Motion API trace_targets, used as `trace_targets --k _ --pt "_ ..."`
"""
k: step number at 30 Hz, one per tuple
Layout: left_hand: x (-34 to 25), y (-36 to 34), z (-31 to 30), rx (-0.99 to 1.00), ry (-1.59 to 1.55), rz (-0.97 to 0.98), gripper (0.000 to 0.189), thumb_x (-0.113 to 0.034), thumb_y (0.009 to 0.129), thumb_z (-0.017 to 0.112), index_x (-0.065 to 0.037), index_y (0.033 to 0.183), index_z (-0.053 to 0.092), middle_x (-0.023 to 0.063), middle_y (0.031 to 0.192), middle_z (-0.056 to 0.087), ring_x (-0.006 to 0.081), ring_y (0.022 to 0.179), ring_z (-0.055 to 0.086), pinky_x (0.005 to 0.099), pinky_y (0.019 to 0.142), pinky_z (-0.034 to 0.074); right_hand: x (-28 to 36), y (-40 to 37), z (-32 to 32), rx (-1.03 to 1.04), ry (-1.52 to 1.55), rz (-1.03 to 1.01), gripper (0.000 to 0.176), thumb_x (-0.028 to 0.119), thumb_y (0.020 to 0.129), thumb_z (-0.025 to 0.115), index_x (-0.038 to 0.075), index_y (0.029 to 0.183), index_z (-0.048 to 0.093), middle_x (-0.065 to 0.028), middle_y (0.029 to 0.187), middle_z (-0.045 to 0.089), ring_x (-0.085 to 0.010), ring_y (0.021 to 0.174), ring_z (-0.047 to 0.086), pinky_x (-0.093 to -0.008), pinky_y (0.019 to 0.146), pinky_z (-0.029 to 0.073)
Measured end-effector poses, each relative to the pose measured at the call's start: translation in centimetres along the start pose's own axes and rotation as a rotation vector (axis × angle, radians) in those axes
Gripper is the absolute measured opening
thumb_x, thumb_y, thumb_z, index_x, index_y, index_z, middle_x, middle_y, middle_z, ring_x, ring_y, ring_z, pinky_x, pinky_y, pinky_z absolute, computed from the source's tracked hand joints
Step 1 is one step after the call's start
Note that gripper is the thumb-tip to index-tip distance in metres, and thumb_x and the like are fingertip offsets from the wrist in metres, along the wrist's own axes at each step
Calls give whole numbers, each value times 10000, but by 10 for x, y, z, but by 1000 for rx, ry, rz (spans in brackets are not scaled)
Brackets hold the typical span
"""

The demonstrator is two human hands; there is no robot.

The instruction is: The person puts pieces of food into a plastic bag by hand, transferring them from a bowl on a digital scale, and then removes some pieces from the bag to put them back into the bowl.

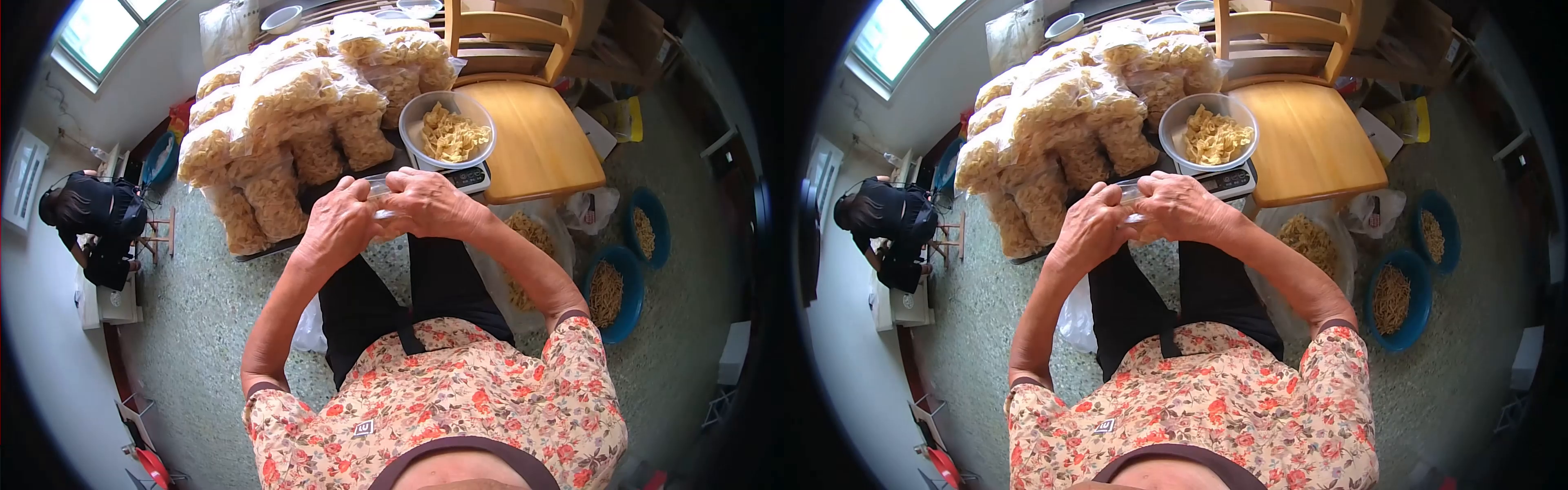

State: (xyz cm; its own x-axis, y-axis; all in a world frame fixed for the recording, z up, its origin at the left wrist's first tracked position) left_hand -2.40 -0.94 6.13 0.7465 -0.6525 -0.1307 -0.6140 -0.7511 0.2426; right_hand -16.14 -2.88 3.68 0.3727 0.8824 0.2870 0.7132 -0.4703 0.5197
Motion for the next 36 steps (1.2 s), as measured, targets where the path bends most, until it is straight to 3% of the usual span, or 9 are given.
trace_targets --k 5,10,13,17,26,28,32,35,36 --pt "14 3 7 50 33 -12 285 -245 720 884 -61 915 790 74 954 603 283 989 613 411 858 551 -8 9 16 144 -170 127 366 413 772 828 57 774 746 -90 926 585 -285 945 618 -420 795 522" --pt "26 4 5 -35 -35 -82 299 -175 754 868 -81 1021 769 102 1022 648 328 1028 637 440 872 560 -20 23 19 224 -183 261 543 600 867 752 61 908 802 -124 1052 663 -309 1061 650 -426 901 550" --pt "30 3 -15 -193 -142 -83 234 -132 840 807 -78 1053 727 117 1000 657 370 1000 643 470 867 551 -28 28 8 -22 -63 97 455 495 916 757 59 1044 747 -148 999 667 -344 981 683 -437 864 581" --pt "37 3 -9 -286 -161 -84 130 -118 890 775 -73 1005 736 127 955 660 367 941 666 460 802 547 -39 29 -3 -147 140 146 139 141 888 785 54 973 717 -89 967 697 -334 846 710 -423 739 565" --pt "44 2 -4 -305 -261 -205 114 -104 880 807 -37 957 758 106 902 678 278 736 686 374 670 540 -57 30 -4 -74 218 201 215 221 852 858 56 934 746 -75 905 691 -263 765 698 -382 691 554" --pt "44 6 1 -266 -527 -210 113 -69 883 814 -15 971 769 85 882 668 207 734 665 346 669 526 -59 31 -2 -62 245 198 241 306 868 840 82 907 759 -88 898 686 -325 889 712 -433 789 562" --pt "48 7 1 -374 -475 -182 128 -140 873 829 -61 968 795 89 888 664 256 729 684 366 649 532 -61 33 -7 -19 233 197 207 262 870 850 78 927 774 -83 911 703 -283 852 713 -396 743 565" --pt "51 1 2 -469 -539 -241 107 -75 865 829 -38 962 802 81 861 657 207 726 671 347 640 521 -78 30 -46 -339 301 91 179 124 850 867 60 999 791 -71 958 739 -155 794 683 -302 666 555" --pt "51 0 1 -499 -565 -249 118 -53 856 833 -31 968 804 77 856 659 190 721 661 330 639 519 -96 18 -53 -286 365 398 187 135 869 850 52 1025 788 -61 953 745 -143 809 692 -296 691 570"
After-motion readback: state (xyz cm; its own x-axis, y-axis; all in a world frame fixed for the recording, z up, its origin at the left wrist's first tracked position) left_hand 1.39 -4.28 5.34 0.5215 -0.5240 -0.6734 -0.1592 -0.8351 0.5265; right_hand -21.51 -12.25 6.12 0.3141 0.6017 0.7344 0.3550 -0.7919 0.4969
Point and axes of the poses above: each hand's wrist, its own y-axis towards the middle knuckle, its own z-axis out of the palm, x = y × z, the point moved 6 cm from there along y, towards the middle knuckle
